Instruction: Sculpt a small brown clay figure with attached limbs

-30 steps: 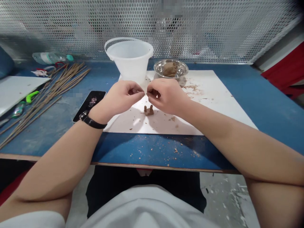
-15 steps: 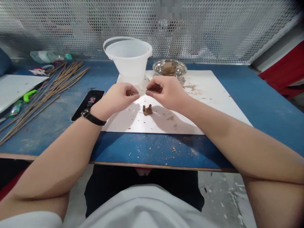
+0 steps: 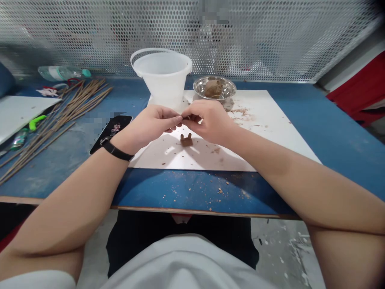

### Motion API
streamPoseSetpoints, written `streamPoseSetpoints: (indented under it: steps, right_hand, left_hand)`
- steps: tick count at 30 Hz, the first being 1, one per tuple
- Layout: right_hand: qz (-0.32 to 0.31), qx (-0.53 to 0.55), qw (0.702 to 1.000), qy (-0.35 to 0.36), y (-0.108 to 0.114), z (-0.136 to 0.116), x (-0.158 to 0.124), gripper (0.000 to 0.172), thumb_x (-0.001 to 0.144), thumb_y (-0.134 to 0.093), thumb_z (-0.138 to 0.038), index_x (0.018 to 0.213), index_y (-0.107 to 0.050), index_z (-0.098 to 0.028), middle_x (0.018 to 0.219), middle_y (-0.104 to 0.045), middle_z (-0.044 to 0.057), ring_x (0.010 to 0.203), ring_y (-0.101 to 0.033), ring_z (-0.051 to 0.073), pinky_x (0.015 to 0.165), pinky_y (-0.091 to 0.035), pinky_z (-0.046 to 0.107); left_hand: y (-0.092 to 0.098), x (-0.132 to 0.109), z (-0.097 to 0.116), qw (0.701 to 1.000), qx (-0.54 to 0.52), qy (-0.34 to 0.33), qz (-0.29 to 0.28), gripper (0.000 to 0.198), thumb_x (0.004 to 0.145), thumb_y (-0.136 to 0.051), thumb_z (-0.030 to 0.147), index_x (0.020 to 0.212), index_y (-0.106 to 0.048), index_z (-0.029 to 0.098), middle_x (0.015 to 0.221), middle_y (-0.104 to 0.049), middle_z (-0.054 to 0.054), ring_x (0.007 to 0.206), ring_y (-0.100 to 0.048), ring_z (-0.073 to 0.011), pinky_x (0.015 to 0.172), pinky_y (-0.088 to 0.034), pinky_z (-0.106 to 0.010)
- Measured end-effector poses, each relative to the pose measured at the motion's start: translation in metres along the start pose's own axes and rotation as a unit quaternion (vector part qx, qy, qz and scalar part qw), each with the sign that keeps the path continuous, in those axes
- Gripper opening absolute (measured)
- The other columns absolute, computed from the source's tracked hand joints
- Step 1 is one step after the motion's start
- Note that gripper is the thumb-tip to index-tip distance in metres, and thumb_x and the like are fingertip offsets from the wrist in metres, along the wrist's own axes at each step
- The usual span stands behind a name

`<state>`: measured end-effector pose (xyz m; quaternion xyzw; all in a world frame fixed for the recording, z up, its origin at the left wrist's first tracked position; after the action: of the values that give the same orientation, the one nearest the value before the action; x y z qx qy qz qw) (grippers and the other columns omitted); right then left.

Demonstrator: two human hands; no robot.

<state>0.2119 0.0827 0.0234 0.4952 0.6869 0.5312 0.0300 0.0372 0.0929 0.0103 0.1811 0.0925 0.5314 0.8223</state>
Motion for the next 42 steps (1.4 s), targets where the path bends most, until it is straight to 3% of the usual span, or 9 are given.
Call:
streamPoseSetpoints:
  steps: [10, 17, 23, 27, 31, 32, 36, 39, 42]
  right_hand:
    - [0.006, -0.003, 0.999, -0.037, 0.002, 0.010, 0.001, 0.014, 0.102, -0.071, -0.016, 0.104, -0.085, -0.017, 0.098, -0.084, 0.008, 0.083, -0.070, 0.020, 0.082, -0.056, 0.036]
    - [-0.012, 0.006, 1.000, -0.009, -0.004, 0.006, 0.002, 0.013, 0.100, -0.072, -0.016, 0.104, -0.084, -0.017, 0.098, -0.084, 0.007, 0.087, -0.072, 0.020, 0.083, -0.055, 0.035]
    - [-0.013, 0.003, 1.000, -0.027, 0.000, 0.011, 0.002, 0.008, 0.097, -0.070, -0.014, 0.094, -0.075, -0.019, 0.091, -0.080, 0.005, 0.082, -0.071, 0.019, 0.080, -0.055, 0.035]
    - [-0.005, 0.030, 0.997, -0.073, 0.002, 0.016, 0.000, 0.003, 0.098, -0.073, -0.016, 0.100, -0.075, -0.018, 0.092, -0.081, 0.006, 0.080, -0.072, 0.019, 0.080, -0.057, 0.036]
    - [0.009, 0.084, 0.990, -0.116, 0.000, 0.016, -0.002, 0.044, 0.096, -0.074, -0.010, 0.139, -0.070, -0.017, 0.090, -0.081, 0.001, 0.079, -0.073, 0.018, 0.079, -0.059, 0.035]
    - [0.008, 0.097, 0.987, -0.126, 0.000, 0.017, -0.002, 0.043, 0.097, -0.072, -0.009, 0.139, -0.070, -0.018, 0.089, -0.080, 0.000, 0.078, -0.074, 0.018, 0.078, -0.060, 0.035]
    - [-0.004, 0.176, 0.968, -0.180, -0.003, 0.021, -0.001, 0.010, 0.102, -0.070, -0.015, 0.110, -0.077, -0.018, 0.089, -0.081, 0.004, 0.076, -0.077, 0.019, 0.068, -0.062, 0.035]
    - [0.001, 0.236, 0.948, -0.213, -0.005, 0.024, -0.001, 0.005, 0.102, -0.074, -0.018, 0.104, -0.078, -0.016, 0.087, -0.081, 0.006, 0.072, -0.078, 0.020, 0.067, -0.066, 0.037]
    - [0.012, 0.233, 0.952, -0.196, -0.003, 0.018, -0.002, 0.005, 0.098, -0.077, -0.016, 0.104, -0.078, -0.017, 0.088, -0.082, 0.006, 0.077, -0.080, 0.021, 0.079, -0.069, 0.041]
  left_hand:
    - [0.001, 0.000, -0.005, 0.998, -0.036, 0.050, 0.026, 0.021, 0.088, -0.092, 0.039, 0.089, -0.087, 0.019, 0.090, -0.078, -0.007, 0.084, -0.065, -0.0180, 0.086, -0.055, -0.037]
    - [-0.001, 0.000, -0.006, 0.998, -0.045, 0.050, 0.003, 0.021, 0.097, -0.082, 0.036, 0.088, -0.085, 0.017, 0.086, -0.074, -0.006, 0.079, -0.063, -0.0157, 0.082, -0.053, -0.034]
    - [0.000, 0.000, -0.004, 0.998, -0.011, 0.058, 0.004, 0.017, 0.093, -0.082, 0.035, 0.091, -0.084, 0.018, 0.089, -0.076, -0.007, 0.083, -0.066, -0.0179, 0.087, -0.055, -0.036]
    - [0.010, 0.004, -0.007, 0.984, 0.158, 0.056, 0.052, 0.019, 0.093, -0.078, 0.038, 0.094, -0.084, 0.020, 0.089, -0.079, -0.008, 0.083, -0.068, -0.0224, 0.082, -0.053, -0.039]
    - [0.013, 0.007, -0.011, 0.937, 0.342, 0.063, 0.038, 0.015, 0.090, -0.077, 0.035, 0.090, -0.081, 0.020, 0.088, -0.081, -0.009, 0.080, -0.069, -0.0256, 0.079, -0.049, -0.040]
    - [0.011, 0.007, -0.012, 0.937, 0.341, 0.072, 0.021, 0.018, 0.091, -0.077, 0.036, 0.096, -0.082, 0.020, 0.091, -0.082, -0.010, 0.082, -0.071, -0.0259, 0.079, -0.050, -0.039]
    - [0.006, 0.006, -0.012, 0.943, 0.324, 0.074, -0.003, 0.035, 0.092, -0.079, 0.044, 0.115, -0.084, 0.019, 0.102, -0.084, -0.011, 0.089, -0.075, -0.0270, 0.081, -0.052, -0.038]
    - [0.007, 0.006, -0.008, 0.952, 0.301, 0.040, 0.028, 0.026, 0.090, -0.080, 0.042, 0.103, -0.085, 0.019, 0.092, -0.082, -0.010, 0.084, -0.073, -0.0251, 0.078, -0.052, -0.038]
    - [0.009, 0.003, -0.001, 0.982, 0.176, 0.006, 0.072, 0.023, 0.095, -0.077, 0.042, 0.094, -0.083, 0.020, 0.087, -0.080, -0.008, 0.079, -0.071, -0.0213, 0.074, -0.052, -0.036]
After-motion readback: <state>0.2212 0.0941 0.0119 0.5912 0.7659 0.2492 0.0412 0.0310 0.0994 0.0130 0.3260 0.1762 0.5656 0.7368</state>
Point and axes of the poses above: each hand's wrist, its own x-axis towards the middle knuckle, its own y-axis out of the back of the hand, z = x × y, the point moved 6 cm from there along x, towards the middle knuckle
